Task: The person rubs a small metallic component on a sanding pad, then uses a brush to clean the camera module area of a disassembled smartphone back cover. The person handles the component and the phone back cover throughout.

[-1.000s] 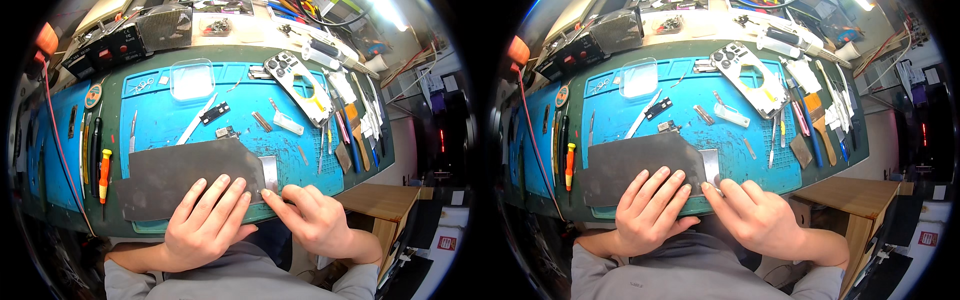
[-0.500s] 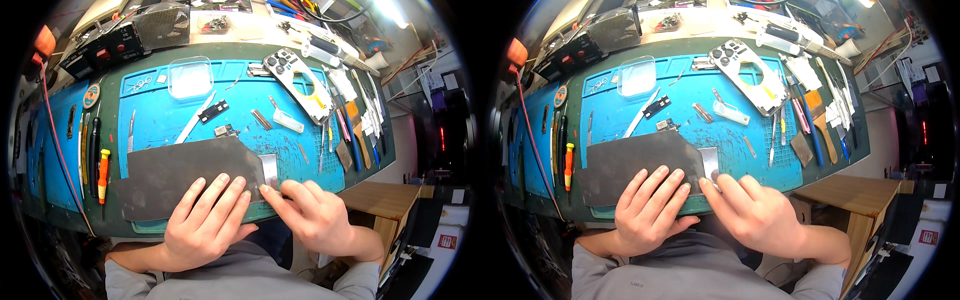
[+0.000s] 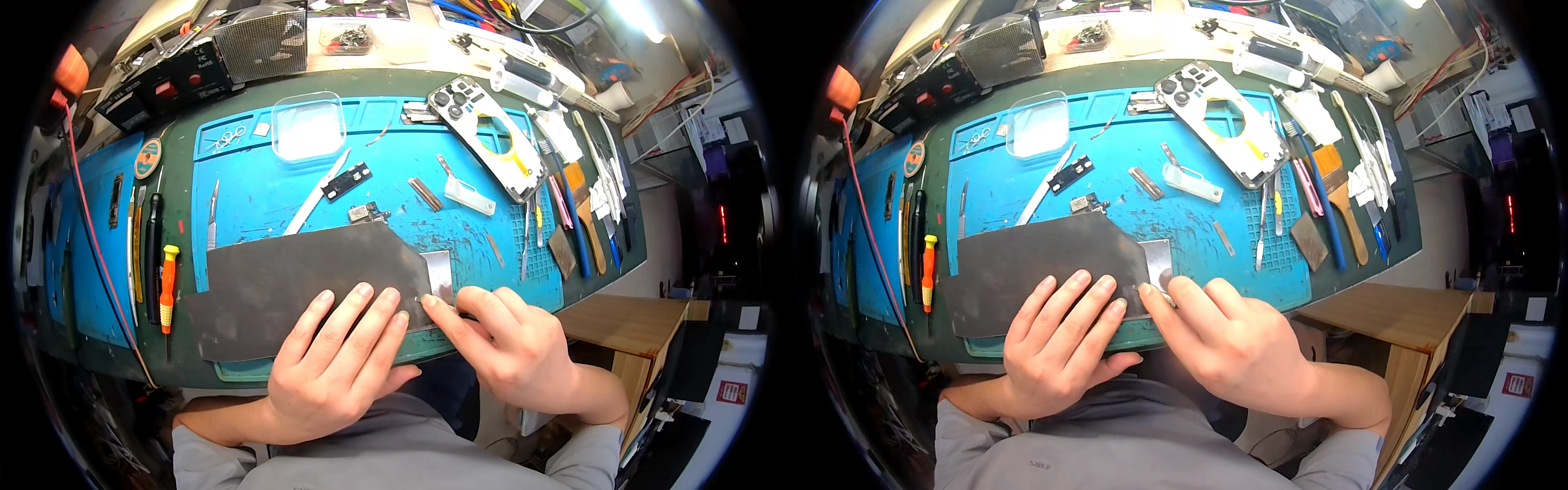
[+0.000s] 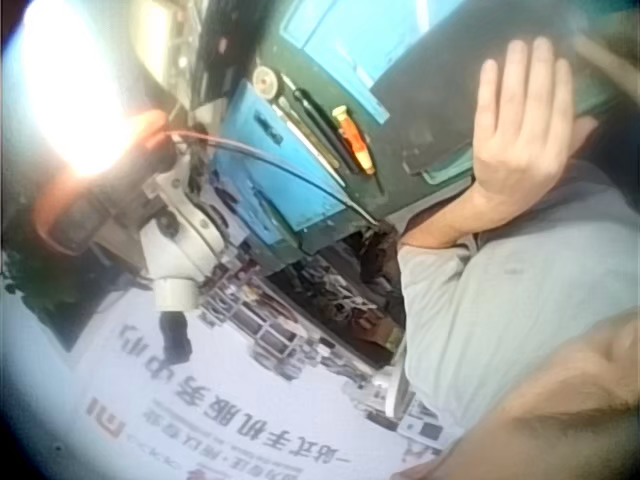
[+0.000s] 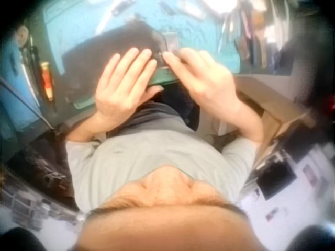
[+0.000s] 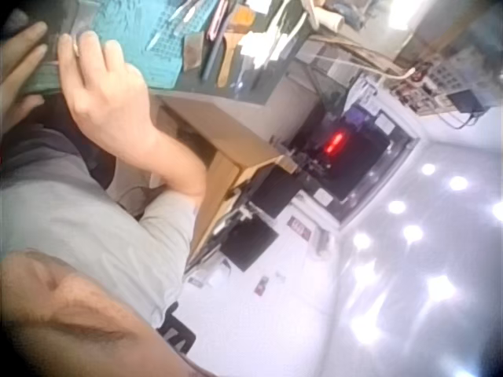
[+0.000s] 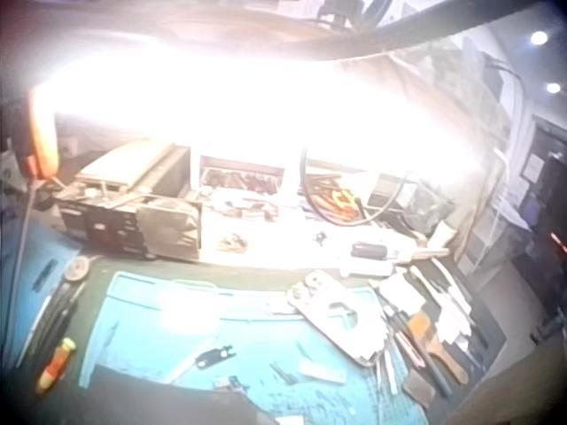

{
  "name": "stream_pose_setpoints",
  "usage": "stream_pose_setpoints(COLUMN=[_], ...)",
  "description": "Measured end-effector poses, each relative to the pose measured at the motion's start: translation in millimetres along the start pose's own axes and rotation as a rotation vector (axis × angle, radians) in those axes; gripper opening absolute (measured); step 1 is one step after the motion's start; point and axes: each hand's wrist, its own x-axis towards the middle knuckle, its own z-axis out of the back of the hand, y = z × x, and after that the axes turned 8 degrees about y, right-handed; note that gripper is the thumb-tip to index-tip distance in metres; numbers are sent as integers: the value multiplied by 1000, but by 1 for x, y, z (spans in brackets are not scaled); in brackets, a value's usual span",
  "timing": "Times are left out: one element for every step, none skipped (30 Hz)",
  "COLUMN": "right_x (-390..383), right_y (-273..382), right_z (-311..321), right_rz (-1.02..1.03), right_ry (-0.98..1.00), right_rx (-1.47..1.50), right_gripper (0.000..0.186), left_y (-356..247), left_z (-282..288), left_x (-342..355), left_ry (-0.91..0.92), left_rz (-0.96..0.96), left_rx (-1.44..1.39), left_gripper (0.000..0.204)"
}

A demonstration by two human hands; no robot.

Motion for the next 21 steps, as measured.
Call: stream_pose_setpoints(right_x=[3,1,-3,-7,-4,1,5,3,0,-2,-1,1,2,2,2,3,2,-1,-5,-3,0], right_y=[-2,0,3,6,4,0,-3,-2,0,1,1,1,1,1,0,-1,0,3,5,3,-1], right_z=[0,0,2,2,0,-1,-2,-2,-1,0,1,2,2,1,0,-1,0,2,3,1,-3], right_rz=[8,2,-5,-14,-9,-4,2,0,-3,-4,-4,-4,-11,-11,-11,-2,-9,-16,-30,-24,-18], right_ry=[-5,-2,0,3,-1,-6,-13,-12,-11,-7,-3,0,3,-2,-6,-10,-2,6,13,4,-6], right_rx=[0,-3,-7,-5,1,8,12,9,6,3,0,-3,-6,-1,5,9,2,-5,-10,8,26], right_gripper=[52,52,52,52,52,52,52,52,52,53,53,52,52,52,52,52,52,52,53,53,53], left_y=[1,1,1,1,0,0,0,1,1,1,1,1,1,1,1,1,1,1,1,0,0], left_z=[0,0,1,1,0,0,0,0,0,0,0,0,0,0,0,0,0,0,0,0,0], left_x=[0,1,1,1,0,0,1,0,0,0,0,1,1,1,0,0,0,0,0,0,0], left_ry=[-3,-4,-5,0,-1,-2,-5,-2,1,4,-1,-6,-9,-4,1,2,1,0,3,4,5], left_rz=[7,2,-3,-9,-6,-2,1,-1,-4,-4,-1,1,-3,-5,-7,-1,-1,-1,-6,-2,2], left_rx=[1,-1,-3,-6,-5,-3,1,1,1,-1,2,5,7,6,4,6,6,6,5,7,9], left_gripper=[49,49,49,49,49,49,49,49,49,49,49,49,49,49,49,49,49,49,49,49,49])
